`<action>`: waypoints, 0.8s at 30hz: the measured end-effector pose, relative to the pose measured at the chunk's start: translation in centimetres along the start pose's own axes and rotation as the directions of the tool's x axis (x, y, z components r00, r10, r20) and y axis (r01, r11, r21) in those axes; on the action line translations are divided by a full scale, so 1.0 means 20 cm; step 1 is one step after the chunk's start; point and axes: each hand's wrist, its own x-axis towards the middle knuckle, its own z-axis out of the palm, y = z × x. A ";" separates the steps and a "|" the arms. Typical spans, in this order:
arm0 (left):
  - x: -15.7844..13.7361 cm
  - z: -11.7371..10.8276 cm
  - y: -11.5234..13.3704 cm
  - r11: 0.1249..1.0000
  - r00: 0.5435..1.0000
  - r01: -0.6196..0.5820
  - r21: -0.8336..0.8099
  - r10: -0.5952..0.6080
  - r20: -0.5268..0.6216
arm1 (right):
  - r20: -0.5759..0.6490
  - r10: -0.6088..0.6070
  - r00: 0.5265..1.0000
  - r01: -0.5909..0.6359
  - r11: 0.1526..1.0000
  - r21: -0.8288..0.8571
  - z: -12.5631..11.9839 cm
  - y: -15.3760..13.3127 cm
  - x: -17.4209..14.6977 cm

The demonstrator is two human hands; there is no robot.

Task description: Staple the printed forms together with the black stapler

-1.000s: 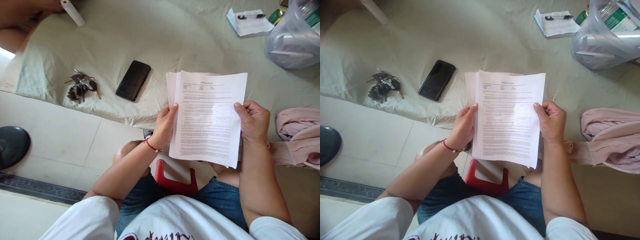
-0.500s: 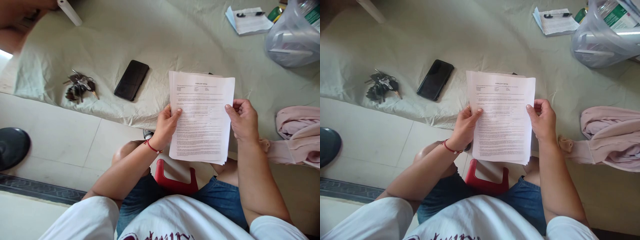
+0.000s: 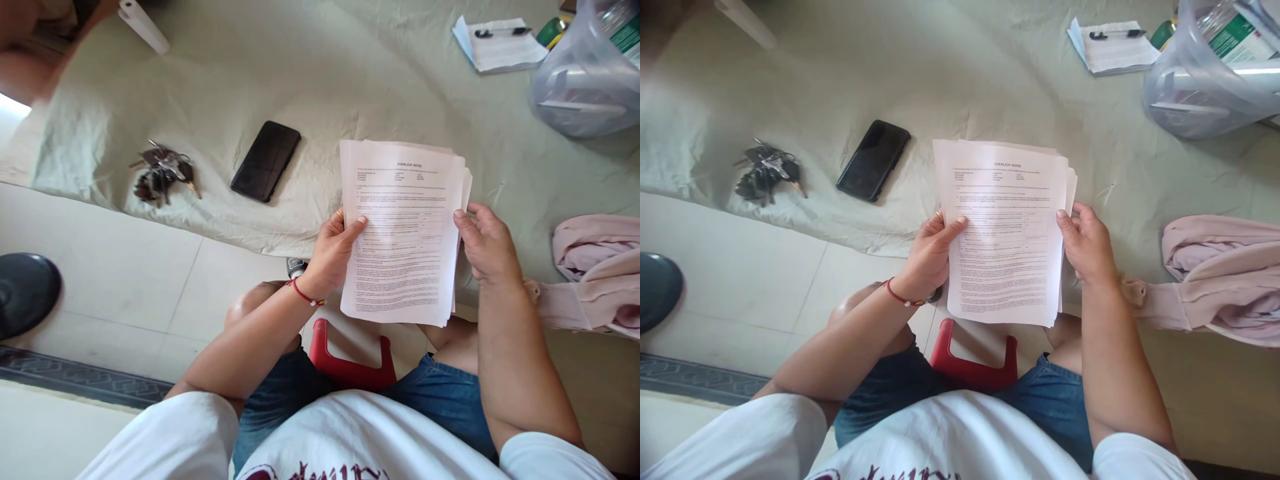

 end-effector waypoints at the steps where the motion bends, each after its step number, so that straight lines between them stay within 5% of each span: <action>1: 0.00 0.00 0.00 1.000 1.000 0.001 -0.005 -0.001 0.004 | 0.043 0.033 0.999 -0.036 0.996 0.085 0.01 -0.03 -0.01; 8: -0.05 0.06 0.06 0.998 0.986 0.065 -0.012 -0.062 0.152 | 0.161 0.032 0.986 -0.099 0.900 0.425 0.06 -0.17 -0.10; 14: -0.05 0.04 0.06 0.984 0.941 0.160 0.074 -0.174 0.290 | 0.302 0.180 0.936 -0.275 0.910 0.310 -0.01 -0.16 -0.09; 21: -0.09 0.05 -0.03 0.963 0.930 0.268 -0.018 -0.254 0.266 | 0.310 0.236 0.921 -0.306 0.930 0.201 -0.08 -0.15 -0.07; 24: -0.14 0.06 -0.08 0.920 0.912 0.384 -0.082 -0.364 0.186 | 0.204 0.237 0.950 -0.272 0.949 0.161 -0.09 -0.11 -0.05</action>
